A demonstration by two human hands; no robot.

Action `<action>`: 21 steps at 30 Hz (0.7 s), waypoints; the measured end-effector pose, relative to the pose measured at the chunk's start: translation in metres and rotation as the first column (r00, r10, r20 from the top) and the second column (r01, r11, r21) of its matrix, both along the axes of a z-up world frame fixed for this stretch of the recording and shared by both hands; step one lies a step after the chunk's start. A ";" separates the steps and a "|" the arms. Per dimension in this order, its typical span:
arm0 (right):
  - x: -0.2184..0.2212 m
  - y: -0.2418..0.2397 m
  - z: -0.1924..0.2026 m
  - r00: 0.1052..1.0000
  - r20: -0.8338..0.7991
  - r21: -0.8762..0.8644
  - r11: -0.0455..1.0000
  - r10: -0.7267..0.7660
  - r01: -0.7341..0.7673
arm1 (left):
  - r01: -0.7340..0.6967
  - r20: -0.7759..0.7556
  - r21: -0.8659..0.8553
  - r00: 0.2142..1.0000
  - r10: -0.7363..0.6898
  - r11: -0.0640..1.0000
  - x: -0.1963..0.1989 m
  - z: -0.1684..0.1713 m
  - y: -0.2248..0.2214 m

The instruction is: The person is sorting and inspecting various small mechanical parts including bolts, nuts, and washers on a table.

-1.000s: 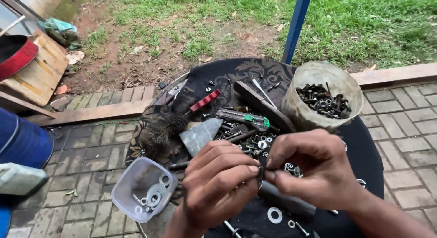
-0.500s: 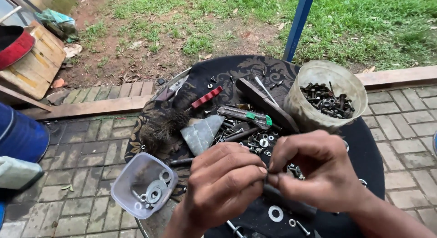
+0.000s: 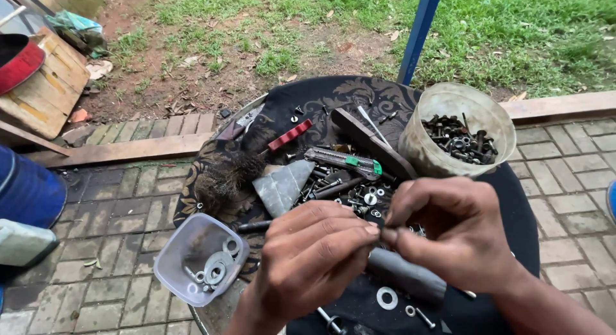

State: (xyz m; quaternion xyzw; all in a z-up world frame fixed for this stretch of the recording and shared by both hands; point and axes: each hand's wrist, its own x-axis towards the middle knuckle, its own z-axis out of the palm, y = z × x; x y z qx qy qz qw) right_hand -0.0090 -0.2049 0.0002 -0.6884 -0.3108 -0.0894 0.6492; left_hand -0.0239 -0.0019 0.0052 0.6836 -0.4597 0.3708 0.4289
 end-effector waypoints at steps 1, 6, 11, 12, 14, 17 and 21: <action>-0.002 0.002 0.002 1.000 0.000 -0.003 1.000 0.002 -0.002 | -0.002 0.000 -0.003 1.000 0.002 1.000 0.000 0.000 0.000; -0.001 0.000 0.001 0.999 0.015 -0.006 1.000 -0.029 0.029 | 0.025 -0.020 0.001 0.999 -0.025 1.000 -0.001 0.001 0.000; -0.001 0.000 0.000 0.999 0.014 0.012 0.999 0.044 -0.044 | 0.038 -0.031 0.010 0.999 -0.037 0.999 -0.001 0.001 0.001; -0.001 -0.002 -0.001 1.000 0.008 0.028 0.999 0.016 -0.016 | 0.031 -0.031 0.011 0.999 -0.031 0.999 -0.002 0.000 0.000; -0.003 0.001 0.004 0.999 0.011 0.010 0.999 0.045 -0.045 | 0.036 -0.038 0.011 0.999 -0.036 0.999 -0.002 0.002 0.001; -0.002 0.001 0.006 0.999 0.022 0.009 0.999 0.039 -0.039 | 0.041 -0.035 0.021 0.999 -0.040 0.999 -0.001 0.004 0.001; -0.002 0.000 0.006 0.998 0.039 -0.035 0.998 0.048 -0.046 | 0.030 -0.038 0.024 0.999 -0.030 0.999 -0.001 0.001 0.002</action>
